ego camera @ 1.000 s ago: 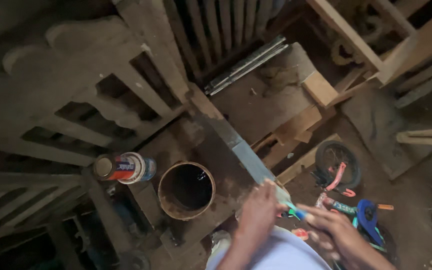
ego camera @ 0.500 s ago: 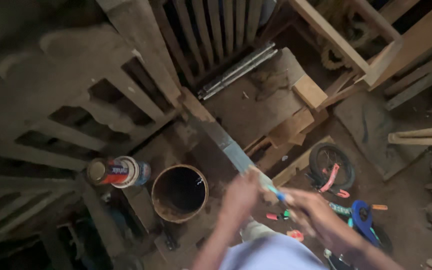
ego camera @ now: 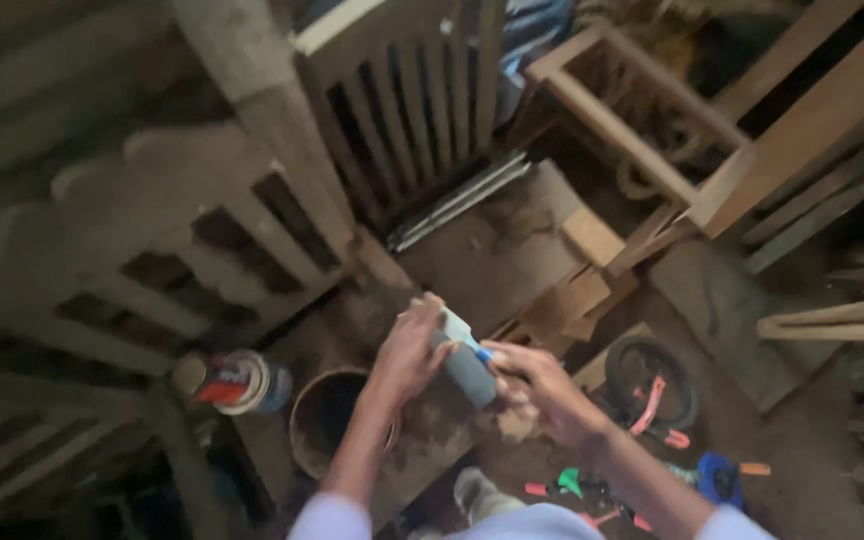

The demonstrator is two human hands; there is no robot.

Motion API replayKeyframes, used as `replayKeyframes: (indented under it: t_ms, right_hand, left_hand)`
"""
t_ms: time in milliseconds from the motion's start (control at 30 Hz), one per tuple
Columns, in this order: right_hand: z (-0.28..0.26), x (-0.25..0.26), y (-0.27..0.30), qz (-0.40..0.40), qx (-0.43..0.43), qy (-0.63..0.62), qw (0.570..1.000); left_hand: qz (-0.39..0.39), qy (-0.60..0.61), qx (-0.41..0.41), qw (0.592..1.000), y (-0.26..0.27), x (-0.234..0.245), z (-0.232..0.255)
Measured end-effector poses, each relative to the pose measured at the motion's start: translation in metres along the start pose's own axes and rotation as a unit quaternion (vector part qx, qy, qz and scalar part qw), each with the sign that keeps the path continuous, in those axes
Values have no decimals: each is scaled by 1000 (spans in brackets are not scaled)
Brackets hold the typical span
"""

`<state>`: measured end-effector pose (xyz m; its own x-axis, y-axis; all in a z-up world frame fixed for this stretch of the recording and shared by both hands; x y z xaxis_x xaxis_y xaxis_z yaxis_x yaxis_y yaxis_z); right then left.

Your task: The person sharpens a metal blade by dipping a small stone into a dark liquid in a bucket and rubbing it along the edge of the blade, then uses a blue tool to scrape or hone the metal surface.

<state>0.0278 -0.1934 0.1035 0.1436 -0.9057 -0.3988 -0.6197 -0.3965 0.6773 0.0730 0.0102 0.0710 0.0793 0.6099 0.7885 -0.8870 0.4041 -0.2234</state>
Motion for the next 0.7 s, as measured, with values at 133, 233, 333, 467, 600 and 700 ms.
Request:
replayKeyframes:
  t_ms: [133, 233, 333, 467, 600, 700]
  right_hand:
    - [1, 18, 83, -59, 68, -33, 995]
    - [12, 23, 116, -88, 99, -76, 988]
    - [29, 34, 131, -102, 143, -88, 980]
    - [53, 45, 137, -199, 218, -129, 947]
    - [61, 48, 143, -209, 248, -107, 940]
    - [58, 44, 148, -205, 242, -92, 944]
  left_hand:
    - [104, 275, 163, 942, 13, 45, 48]
    - [73, 634, 194, 745, 0, 50, 92]
    - [47, 633, 151, 758, -1, 78, 126]
    - [46, 578, 196, 791, -2, 104, 155]
    - [44, 580, 209, 786, 0, 118, 168]
    - [44, 581, 202, 787, 1, 123, 173]
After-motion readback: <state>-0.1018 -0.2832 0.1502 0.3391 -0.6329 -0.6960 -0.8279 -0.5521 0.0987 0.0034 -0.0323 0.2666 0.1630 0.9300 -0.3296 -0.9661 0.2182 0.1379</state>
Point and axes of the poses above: each hand's wrist, its own y-axis away from the middle knuckle, its own x-axis out of the back of the hand, z = x × y, the point moved 3 cm from there along -y, towards the middle knuckle, and after that the axes turned 8 degrees about -z, right-handed, at the moved point
